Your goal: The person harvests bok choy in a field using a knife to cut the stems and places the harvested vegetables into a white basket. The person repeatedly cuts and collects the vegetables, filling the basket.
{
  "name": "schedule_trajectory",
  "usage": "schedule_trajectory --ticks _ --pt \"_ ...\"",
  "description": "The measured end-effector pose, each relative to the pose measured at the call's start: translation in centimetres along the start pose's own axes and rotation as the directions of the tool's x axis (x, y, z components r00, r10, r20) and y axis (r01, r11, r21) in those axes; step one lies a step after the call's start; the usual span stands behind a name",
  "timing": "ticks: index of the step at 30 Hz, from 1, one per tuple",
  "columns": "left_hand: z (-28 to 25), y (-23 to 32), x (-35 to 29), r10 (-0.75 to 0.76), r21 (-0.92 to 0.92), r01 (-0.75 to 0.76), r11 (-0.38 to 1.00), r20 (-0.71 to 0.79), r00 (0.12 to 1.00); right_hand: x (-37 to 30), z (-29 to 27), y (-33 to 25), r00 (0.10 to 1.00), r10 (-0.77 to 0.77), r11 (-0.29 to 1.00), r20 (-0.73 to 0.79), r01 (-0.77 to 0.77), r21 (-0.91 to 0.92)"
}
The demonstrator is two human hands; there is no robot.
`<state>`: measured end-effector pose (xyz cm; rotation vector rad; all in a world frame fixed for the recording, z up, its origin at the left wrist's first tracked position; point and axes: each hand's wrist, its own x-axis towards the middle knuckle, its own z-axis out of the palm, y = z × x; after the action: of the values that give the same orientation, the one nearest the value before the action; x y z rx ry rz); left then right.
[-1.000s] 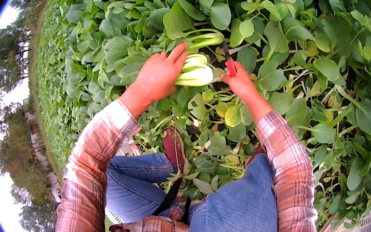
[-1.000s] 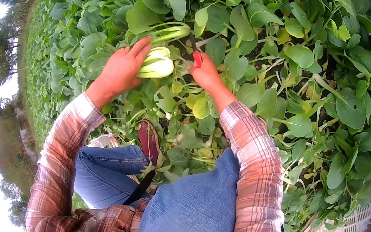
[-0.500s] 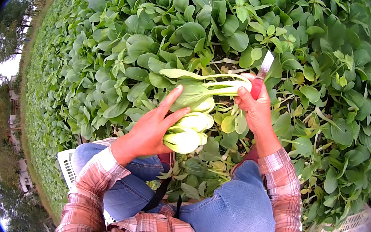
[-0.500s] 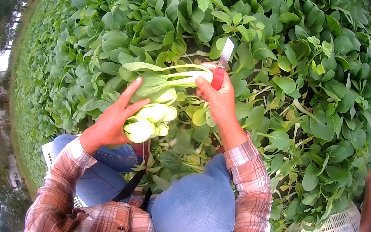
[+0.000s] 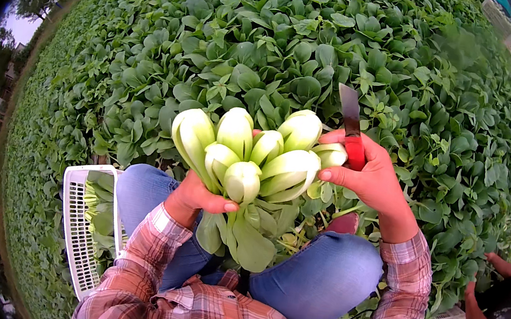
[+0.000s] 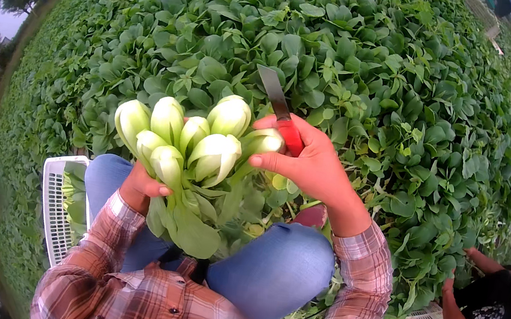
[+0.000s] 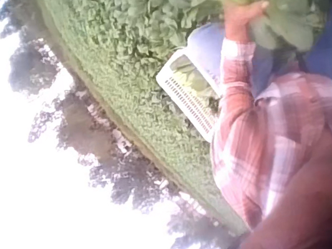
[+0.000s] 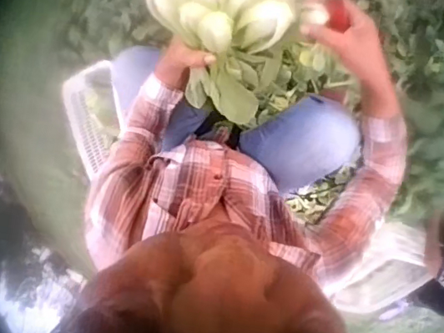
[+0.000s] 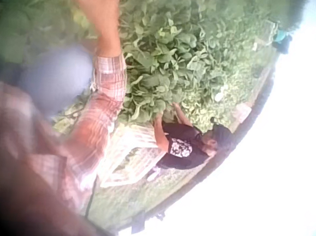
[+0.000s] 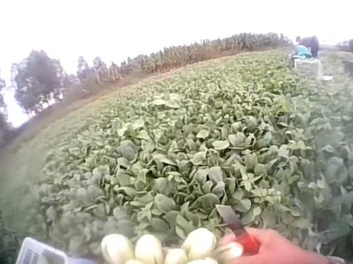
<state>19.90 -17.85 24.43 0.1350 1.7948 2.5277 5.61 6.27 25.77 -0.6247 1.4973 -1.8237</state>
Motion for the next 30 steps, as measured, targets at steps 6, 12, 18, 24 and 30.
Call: schedule_trajectory --ticks 6,12,18,24,30 --pt "0.1 0.5 -3.6 0.057 -0.085 -0.041 0.996 0.202 0.978 -1.7 6.2 -1.9 0.995 -0.026 0.999 -0.092 0.023 -0.035" --pt "-1.1 2.1 -8.6 0.169 0.109 -0.192 0.975 0.192 0.967 -1.9 10.1 0.0 0.998 -0.046 0.999 -0.035 0.045 -0.028" --pt "-1.9 2.2 -14.0 0.194 -0.149 -0.185 0.971 0.049 0.98 -0.3 15.3 0.3 0.997 -0.011 0.999 0.077 0.013 -0.032" --pt "-6.9 7.0 -24.5 0.318 0.105 -0.3 0.948 -0.263 0.911 2.5 19.5 2.3 0.973 0.177 0.983 0.149 -0.168 -0.067" --pt "-10.7 13.0 -39.2 0.287 0.44 0.136 0.887 -0.76 0.583 4.1 15.3 6.9 0.944 0.329 0.924 -0.035 -0.33 -0.196"
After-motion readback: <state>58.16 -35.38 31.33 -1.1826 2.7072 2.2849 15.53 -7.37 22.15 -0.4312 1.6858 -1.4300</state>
